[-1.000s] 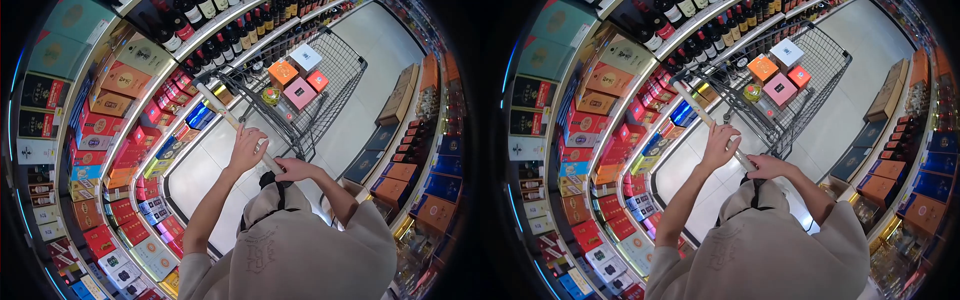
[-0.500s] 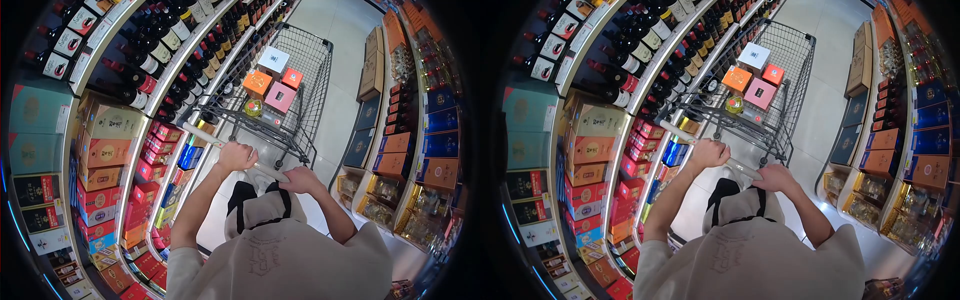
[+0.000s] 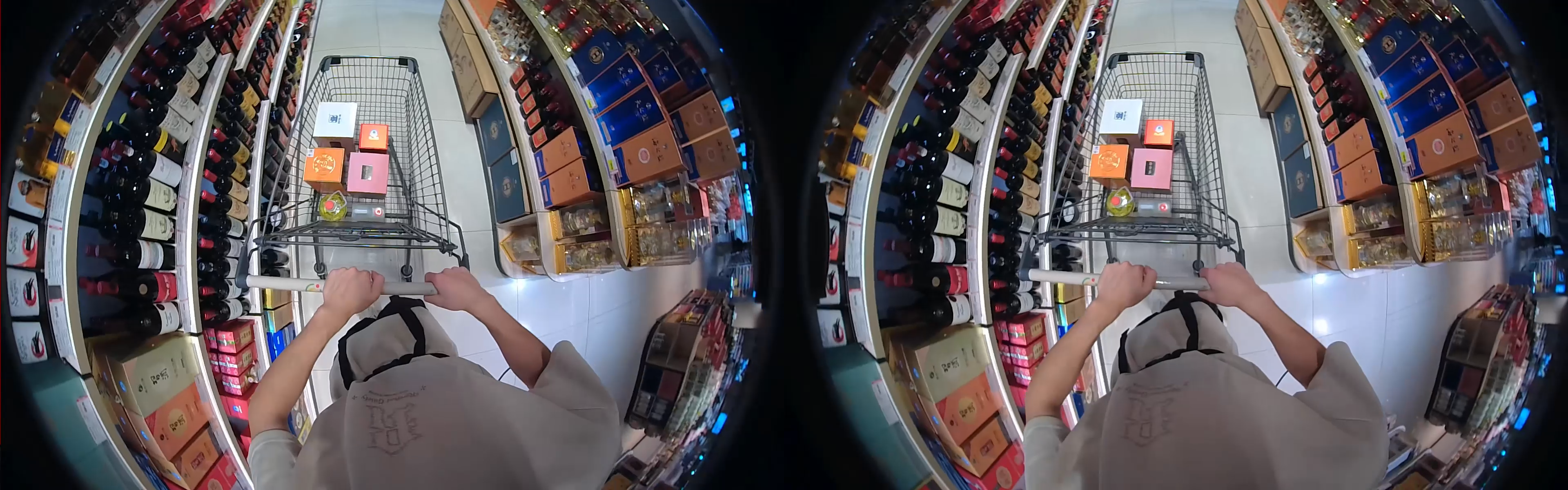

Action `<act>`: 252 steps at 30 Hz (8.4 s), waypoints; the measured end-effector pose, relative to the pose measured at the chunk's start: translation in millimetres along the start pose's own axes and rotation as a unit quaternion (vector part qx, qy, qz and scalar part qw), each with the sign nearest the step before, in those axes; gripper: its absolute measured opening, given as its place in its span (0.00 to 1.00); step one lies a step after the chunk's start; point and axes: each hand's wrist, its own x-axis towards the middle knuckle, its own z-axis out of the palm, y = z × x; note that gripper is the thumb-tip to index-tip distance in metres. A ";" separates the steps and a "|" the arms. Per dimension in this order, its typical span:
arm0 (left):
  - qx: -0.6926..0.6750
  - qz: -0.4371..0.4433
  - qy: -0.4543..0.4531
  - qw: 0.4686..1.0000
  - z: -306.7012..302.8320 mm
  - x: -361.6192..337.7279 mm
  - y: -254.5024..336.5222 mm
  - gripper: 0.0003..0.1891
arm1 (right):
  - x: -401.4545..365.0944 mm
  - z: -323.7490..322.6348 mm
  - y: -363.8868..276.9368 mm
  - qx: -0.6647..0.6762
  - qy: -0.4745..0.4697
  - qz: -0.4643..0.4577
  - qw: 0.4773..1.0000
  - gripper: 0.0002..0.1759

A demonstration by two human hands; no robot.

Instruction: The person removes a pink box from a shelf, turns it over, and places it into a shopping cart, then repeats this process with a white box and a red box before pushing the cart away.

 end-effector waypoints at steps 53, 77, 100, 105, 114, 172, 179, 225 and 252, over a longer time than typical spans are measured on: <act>0.039 0.071 0.018 0.997 -100.7 441.0 18.2 0.28 | 222.6 -223.5 254.4 -0.070 0.400 0.075 0.911 0.15; -0.059 0.180 -0.088 0.978 -176.0 667.2 -5.9 0.29 | 355.4 -375.7 386.7 -0.044 0.439 0.034 0.897 0.10; -0.047 0.111 0.043 0.992 -233.3 892.3 -50.6 0.23 | 526.8 -540.9 477.8 0.034 0.402 0.070 0.912 0.09; -0.052 0.041 0.059 0.996 -246.3 943.9 -48.4 0.21 | 557.6 -576.5 508.5 0.033 0.385 0.047 0.921 0.08; -0.068 -0.002 0.134 0.989 -240.3 1040.2 -62.7 0.19 | 618.9 -641.9 562.4 0.023 0.330 0.035 0.943 0.10; -0.094 -0.175 0.236 0.951 -466.0 1673.3 -350.0 0.17 | 1133.8 -1127.4 829.8 0.019 0.102 0.029 0.994 0.26; -0.089 -0.151 0.205 0.963 -493.0 1734.6 -390.7 0.18 | 1198.9 -1168.6 839.6 0.017 0.118 0.031 0.992 0.18; -0.033 -0.093 0.240 0.966 -691.8 2144.8 -703.3 0.15 | 1636.6 -1458.7 870.7 0.040 0.060 0.009 0.997 0.40; -0.090 0.009 0.124 0.988 -795.0 2418.7 -839.0 0.16 | 1820.6 -1579.0 857.5 0.145 0.101 0.221 0.959 0.36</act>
